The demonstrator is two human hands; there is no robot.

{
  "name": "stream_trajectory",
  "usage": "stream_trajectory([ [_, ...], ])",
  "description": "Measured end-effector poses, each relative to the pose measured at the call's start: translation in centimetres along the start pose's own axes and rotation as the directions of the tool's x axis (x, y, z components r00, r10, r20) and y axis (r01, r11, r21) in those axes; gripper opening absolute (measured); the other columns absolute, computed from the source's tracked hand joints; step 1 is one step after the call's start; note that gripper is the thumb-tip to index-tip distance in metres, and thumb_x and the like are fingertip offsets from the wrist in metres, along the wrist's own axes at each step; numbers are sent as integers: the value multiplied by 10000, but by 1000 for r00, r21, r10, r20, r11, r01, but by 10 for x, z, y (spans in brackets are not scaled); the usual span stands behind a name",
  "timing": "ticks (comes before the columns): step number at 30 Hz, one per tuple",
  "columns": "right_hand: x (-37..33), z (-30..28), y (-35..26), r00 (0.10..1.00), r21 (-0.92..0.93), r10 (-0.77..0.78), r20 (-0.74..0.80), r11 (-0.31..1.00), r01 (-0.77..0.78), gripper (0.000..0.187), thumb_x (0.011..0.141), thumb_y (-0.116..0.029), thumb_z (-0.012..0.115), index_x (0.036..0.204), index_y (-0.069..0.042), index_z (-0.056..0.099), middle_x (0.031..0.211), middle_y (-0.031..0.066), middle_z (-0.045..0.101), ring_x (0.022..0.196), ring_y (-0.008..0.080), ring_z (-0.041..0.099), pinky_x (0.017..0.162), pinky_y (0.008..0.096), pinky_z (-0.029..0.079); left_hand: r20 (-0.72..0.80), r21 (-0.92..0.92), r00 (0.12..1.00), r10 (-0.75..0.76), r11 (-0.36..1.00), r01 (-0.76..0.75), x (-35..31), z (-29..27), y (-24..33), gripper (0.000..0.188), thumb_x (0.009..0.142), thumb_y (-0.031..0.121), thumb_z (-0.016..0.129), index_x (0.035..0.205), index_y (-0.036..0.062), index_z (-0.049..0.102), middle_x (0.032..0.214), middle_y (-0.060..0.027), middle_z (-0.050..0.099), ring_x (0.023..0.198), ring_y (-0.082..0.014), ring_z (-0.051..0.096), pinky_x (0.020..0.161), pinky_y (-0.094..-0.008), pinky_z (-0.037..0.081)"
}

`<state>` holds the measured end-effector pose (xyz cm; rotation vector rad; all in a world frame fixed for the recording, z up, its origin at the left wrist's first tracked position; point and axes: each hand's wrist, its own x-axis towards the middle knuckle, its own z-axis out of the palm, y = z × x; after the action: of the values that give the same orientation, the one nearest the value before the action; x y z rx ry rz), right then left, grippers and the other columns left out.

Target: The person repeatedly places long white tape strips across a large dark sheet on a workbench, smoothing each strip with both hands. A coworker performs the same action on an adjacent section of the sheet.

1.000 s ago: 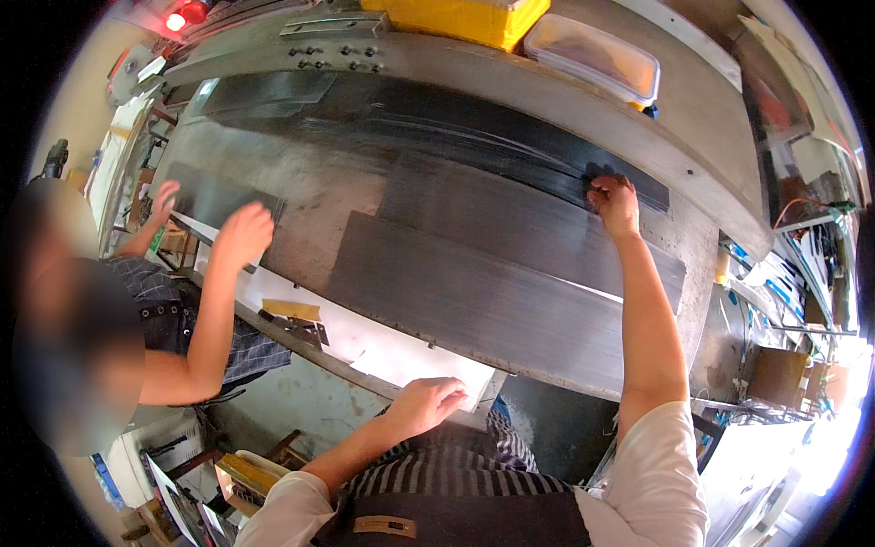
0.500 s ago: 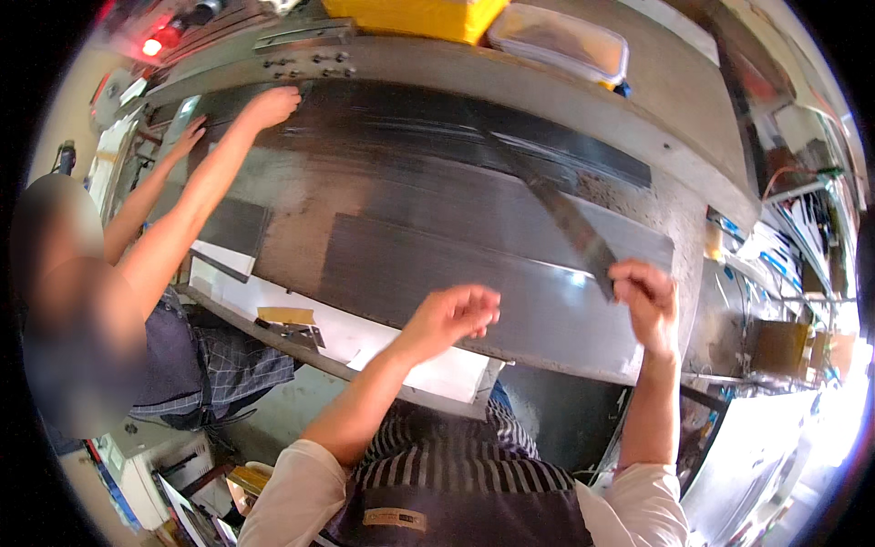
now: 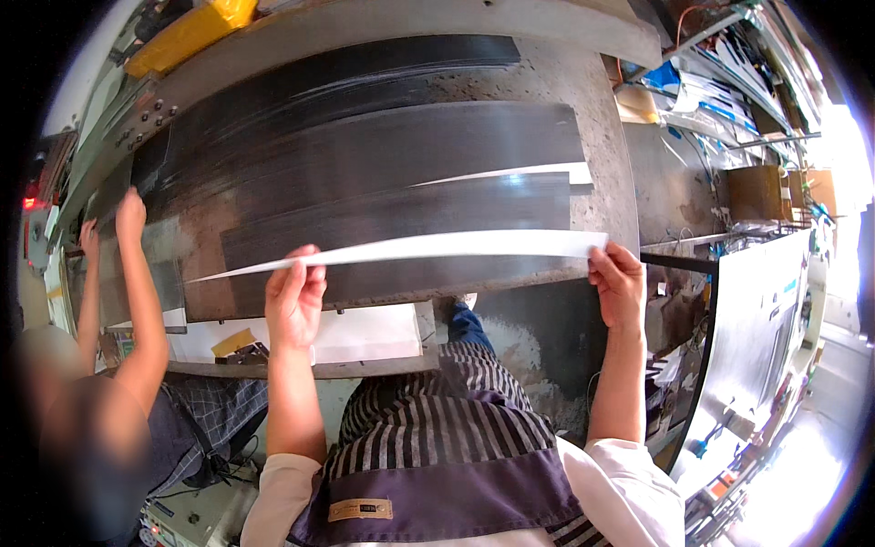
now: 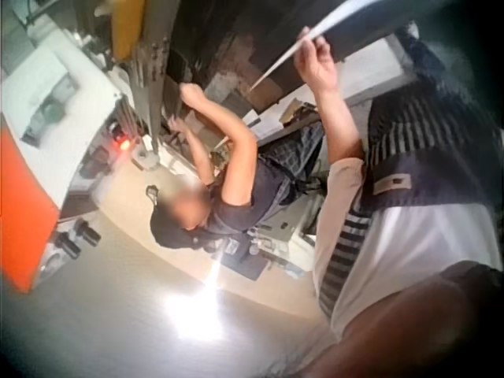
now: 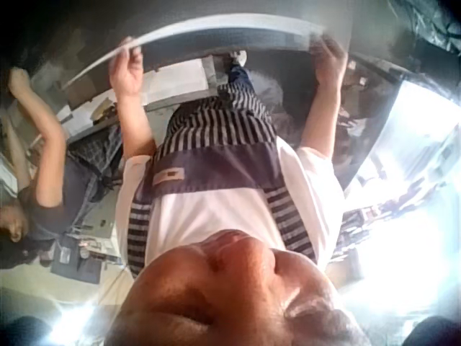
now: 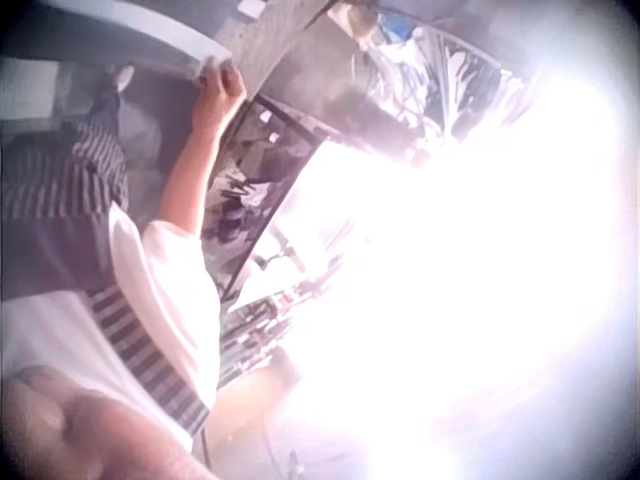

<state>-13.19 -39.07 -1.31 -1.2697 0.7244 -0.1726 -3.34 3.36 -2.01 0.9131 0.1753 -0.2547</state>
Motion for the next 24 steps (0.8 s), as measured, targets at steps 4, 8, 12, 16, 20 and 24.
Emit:
stream_trajectory([
  [4, 4, 2, 27, 992, -116, -79, -95, 991, 68, 177, 820, -48, 709, 983, 15, 680, 743, 15, 611, 590, 88, 526, 526, 239, 410, -222, 253, 975, -5, 965, 63, -32, -19, -10, 192, 921, 110, 616, 1067, -3, 670, 969, -76, 676, 803, -115, 623, 667, -234, 526],
  [8, 11, -4, 41, 990, -327, -119, -77, 941, 88, 185, 830, -97, 703, 973, 20, 692, 733, 12, 631, 609, 85, 535, 546, 235, 423, -245, 657, 937, 247, 753, -27, -40, -23, -25, 143, 904, 49, 626, 1028, 14, 688, 1086, -51, 610, 875, -107, 607, 677, -227, 509],
  [12, 16, 3, 54, 963, -591, -235, -131, 798, 114, 183, 807, -117, 714, 933, 15, 702, 749, 53, 688, 663, 109, 598, 647, 242, 483, -45, 941, 884, 466, 317, -120, -37, -53, -45, 114, 850, 7, 680, 963, -9, 687, 1130, -26, 557, 882, -75, 542, 753, -214, 462],
  [16, 17, 12, 63, 934, -639, -311, -175, 758, 133, 177, 798, -121, 719, 919, 7, 700, 735, 66, 683, 658, 98, 600, 656, 239, 489, -20, 989, 870, 492, 140, -56, -37, -54, -49, 138, 816, 95, 740, 900, -6, 697, 1100, -14, 564, 915, -111, 536, 774, -248, 461],
  [20, 14, 14, 63, 928, -620, -314, -199, 774, 128, 163, 794, -113, 726, 900, 8, 697, 712, 54, 674, 636, 85, 586, 632, 243, 491, -72, 980, 875, 478, 197, -27, -36, -50, -48, 163, 800, 119, 754, 893, -5, 702, 1091, -11, 569, 945, -132, 536, 815, -262, 453],
  [24, 13, 18, 61, 924, -596, -308, -227, 794, 118, 144, 795, -101, 726, 889, 5, 700, 697, 35, 667, 615, 74, 572, 579, 233, 480, -88, 972, 865, 495, 233, -34, -36, -44, -48, 152, 770, 102, 772, 856, 6, 691, 1053, -26, 588, 926, -162, 541, 858, -302, 434],
])
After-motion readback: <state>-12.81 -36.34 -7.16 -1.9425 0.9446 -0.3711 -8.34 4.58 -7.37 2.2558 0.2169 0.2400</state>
